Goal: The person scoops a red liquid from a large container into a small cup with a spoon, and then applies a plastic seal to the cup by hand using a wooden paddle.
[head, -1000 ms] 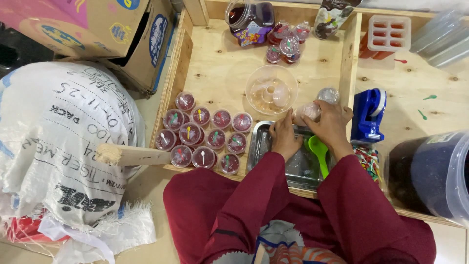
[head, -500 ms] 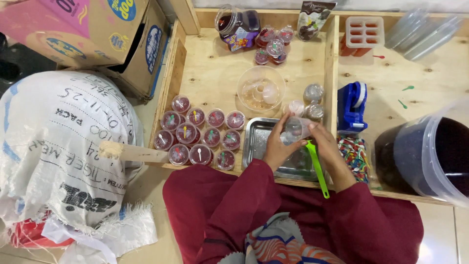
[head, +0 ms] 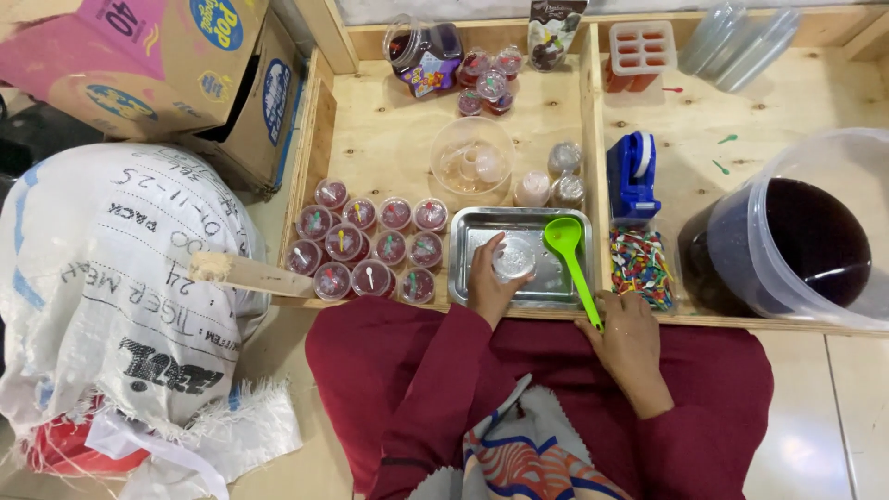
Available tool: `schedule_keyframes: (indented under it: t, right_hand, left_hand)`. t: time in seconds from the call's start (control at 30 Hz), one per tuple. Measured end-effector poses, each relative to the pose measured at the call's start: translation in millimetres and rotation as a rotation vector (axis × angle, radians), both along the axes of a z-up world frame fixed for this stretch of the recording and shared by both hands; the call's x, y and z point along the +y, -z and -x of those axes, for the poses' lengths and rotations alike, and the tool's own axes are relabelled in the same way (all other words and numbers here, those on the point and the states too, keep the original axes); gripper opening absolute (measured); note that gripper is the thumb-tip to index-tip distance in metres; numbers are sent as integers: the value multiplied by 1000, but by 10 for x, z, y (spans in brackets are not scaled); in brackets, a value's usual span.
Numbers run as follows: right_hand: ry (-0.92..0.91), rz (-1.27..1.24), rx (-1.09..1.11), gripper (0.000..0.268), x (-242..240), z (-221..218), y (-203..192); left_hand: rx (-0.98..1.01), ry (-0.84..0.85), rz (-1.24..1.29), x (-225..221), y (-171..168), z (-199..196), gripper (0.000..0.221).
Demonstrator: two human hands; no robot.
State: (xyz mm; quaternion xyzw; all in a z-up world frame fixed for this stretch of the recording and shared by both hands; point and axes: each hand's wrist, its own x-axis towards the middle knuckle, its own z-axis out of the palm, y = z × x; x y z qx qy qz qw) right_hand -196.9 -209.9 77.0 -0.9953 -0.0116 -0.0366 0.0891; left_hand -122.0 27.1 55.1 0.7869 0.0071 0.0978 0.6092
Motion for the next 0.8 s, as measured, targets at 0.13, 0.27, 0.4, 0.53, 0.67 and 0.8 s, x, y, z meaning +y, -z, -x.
schedule_keyframes:
  t: [0.13,0.27,0.4,0.53,0.67,0.8]
  right_hand:
    - [10,51,58,65,-28,105,59]
    - [45,-42,110,51,-47,66,-7]
    - [154,-527,-117,31,108,-35,-389]
    - [250,-827,-177,38,4,-222,16]
    - [305,-956,-117,29,80,-245,44]
    - [315,-1122,-111,24,115,-189,-307]
  left_hand:
    - [-23,10,-39,-1,176,-34,95]
    - [-8,20,-83,6,127,-11,95]
    - [7,57,-84,8,84,-13,94]
    - [-4,68,-110,19,44,-8,94]
    - [16,73,-110,30,43,-4,89]
    - [-39,38,-108,29,131,-17,88]
